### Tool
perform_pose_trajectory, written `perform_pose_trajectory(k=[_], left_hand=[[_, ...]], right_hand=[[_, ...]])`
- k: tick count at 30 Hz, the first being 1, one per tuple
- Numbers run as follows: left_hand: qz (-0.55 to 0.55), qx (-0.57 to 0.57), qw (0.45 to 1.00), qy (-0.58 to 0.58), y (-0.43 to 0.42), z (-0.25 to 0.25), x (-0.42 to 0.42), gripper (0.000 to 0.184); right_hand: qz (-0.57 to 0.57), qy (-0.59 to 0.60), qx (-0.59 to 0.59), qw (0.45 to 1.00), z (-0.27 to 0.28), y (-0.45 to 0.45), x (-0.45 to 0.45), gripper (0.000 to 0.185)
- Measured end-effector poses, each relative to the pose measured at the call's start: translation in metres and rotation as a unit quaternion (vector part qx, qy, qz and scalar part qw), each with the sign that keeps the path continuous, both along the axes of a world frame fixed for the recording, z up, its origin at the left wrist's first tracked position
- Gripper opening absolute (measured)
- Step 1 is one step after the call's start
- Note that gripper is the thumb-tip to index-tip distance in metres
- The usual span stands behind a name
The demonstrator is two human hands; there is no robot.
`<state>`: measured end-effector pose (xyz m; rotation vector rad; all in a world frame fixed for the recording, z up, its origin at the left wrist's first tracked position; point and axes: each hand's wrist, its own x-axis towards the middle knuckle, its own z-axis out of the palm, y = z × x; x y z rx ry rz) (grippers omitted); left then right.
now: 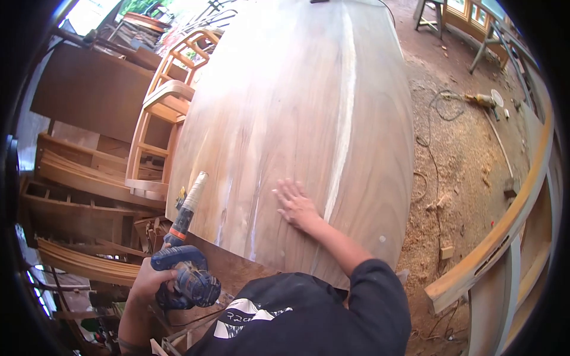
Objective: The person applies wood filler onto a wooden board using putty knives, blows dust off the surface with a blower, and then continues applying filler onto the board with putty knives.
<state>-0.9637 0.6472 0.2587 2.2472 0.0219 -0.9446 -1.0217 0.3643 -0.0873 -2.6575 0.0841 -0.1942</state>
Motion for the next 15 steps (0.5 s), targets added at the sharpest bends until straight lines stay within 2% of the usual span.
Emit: perform_pose_trajectory(k=[4, 7, 10, 14, 15], left_hand=[[0.053, -0.048, 0.997, -0.017, 0.007, 0.001, 0.009, 0.015], [0.061, -0.068, 0.996, -0.012, 0.009, 0.001, 0.012, 0.012], [0.05, -0.076, 0.996, -0.007, 0.009, -0.002, 0.017, 0.012], [-0.015, -0.073, 0.997, 0.024, 0.011, -0.01, 0.035, 0.013], [-0.038, -0.033, 0.998, 0.024, 0.012, -0.014, 0.036, 0.014]], right_hand=[[-0.172, 0.022, 0.036, 0.984, 0.016, -0.035, -0.053, 0.064], [-0.26, 0.027, 0.024, 0.965, 0.018, -0.051, -0.093, 0.065], [-0.302, 0.011, 0.06, 0.951, 0.022, -0.051, -0.118, 0.064], [-0.283, -0.017, 0.104, 0.953, 0.032, -0.024, -0.112, 0.063], [-0.271, -0.024, 0.11, 0.956, 0.033, -0.013, -0.107, 0.063]])
